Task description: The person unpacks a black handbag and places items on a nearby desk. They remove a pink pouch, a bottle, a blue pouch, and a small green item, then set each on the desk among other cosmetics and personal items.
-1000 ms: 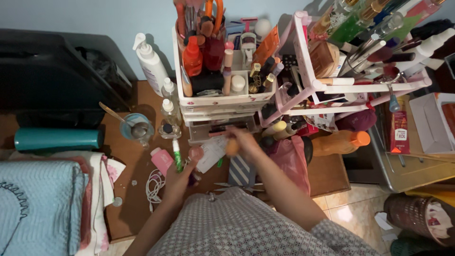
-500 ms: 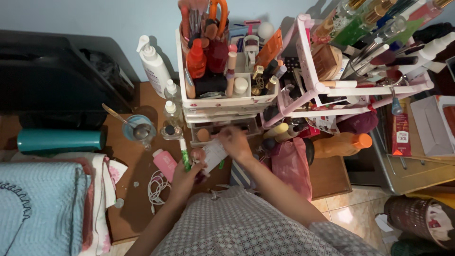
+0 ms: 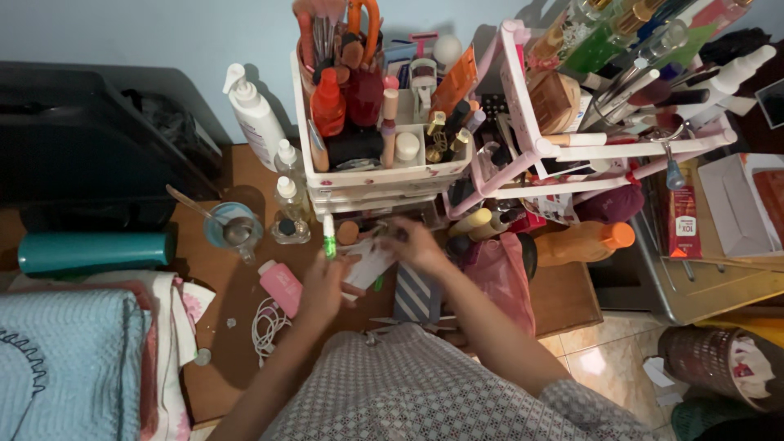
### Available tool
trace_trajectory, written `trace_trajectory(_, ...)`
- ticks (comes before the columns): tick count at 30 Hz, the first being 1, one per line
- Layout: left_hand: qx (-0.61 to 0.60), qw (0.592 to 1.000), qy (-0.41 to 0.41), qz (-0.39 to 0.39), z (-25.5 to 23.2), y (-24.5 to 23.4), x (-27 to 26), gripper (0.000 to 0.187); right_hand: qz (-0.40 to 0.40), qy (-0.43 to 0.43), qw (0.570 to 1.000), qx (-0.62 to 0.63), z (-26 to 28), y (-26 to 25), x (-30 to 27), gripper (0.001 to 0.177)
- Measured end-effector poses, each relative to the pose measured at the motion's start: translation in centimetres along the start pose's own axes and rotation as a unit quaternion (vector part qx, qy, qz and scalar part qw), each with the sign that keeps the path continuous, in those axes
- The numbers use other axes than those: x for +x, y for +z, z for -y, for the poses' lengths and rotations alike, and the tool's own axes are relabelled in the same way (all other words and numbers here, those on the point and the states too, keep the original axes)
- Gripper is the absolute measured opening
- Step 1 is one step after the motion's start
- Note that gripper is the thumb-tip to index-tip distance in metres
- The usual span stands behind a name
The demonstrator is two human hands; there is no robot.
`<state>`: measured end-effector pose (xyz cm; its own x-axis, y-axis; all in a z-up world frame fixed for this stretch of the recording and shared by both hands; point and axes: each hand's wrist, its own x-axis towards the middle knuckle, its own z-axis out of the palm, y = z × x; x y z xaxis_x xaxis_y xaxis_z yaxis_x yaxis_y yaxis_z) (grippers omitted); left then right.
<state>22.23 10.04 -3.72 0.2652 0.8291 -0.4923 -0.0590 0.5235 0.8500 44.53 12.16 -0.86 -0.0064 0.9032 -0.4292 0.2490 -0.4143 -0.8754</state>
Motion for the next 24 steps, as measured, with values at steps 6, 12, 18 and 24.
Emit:
trace_trajectory(6,0.160,0.977,0.140,0.001,1.9,-1.4,0.3,0.040,-0.062,-0.229,0.930,-0.281,0.6,-0.3,2.2,0.038)
trace_trajectory(12,0.323,0.935,0.148,0.007,1.1,-0.8,0.9,0.029,-0.116,-0.261,0.943,-0.170,1.0,0.1,0.8,0.042)
trace_trajectory(18,0.476,0.848,0.230,0.028,-3.6,2.2,1.5,0.033,0.043,-0.251,0.955,-0.149,0.0,-2.1,-1.4,0.035)
trace_trajectory(24,0.525,0.780,0.336,-0.052,-5.1,2.8,1.8,0.059,-0.091,-0.249,0.922,-0.282,-0.7,-4.3,-1.0,0.032)
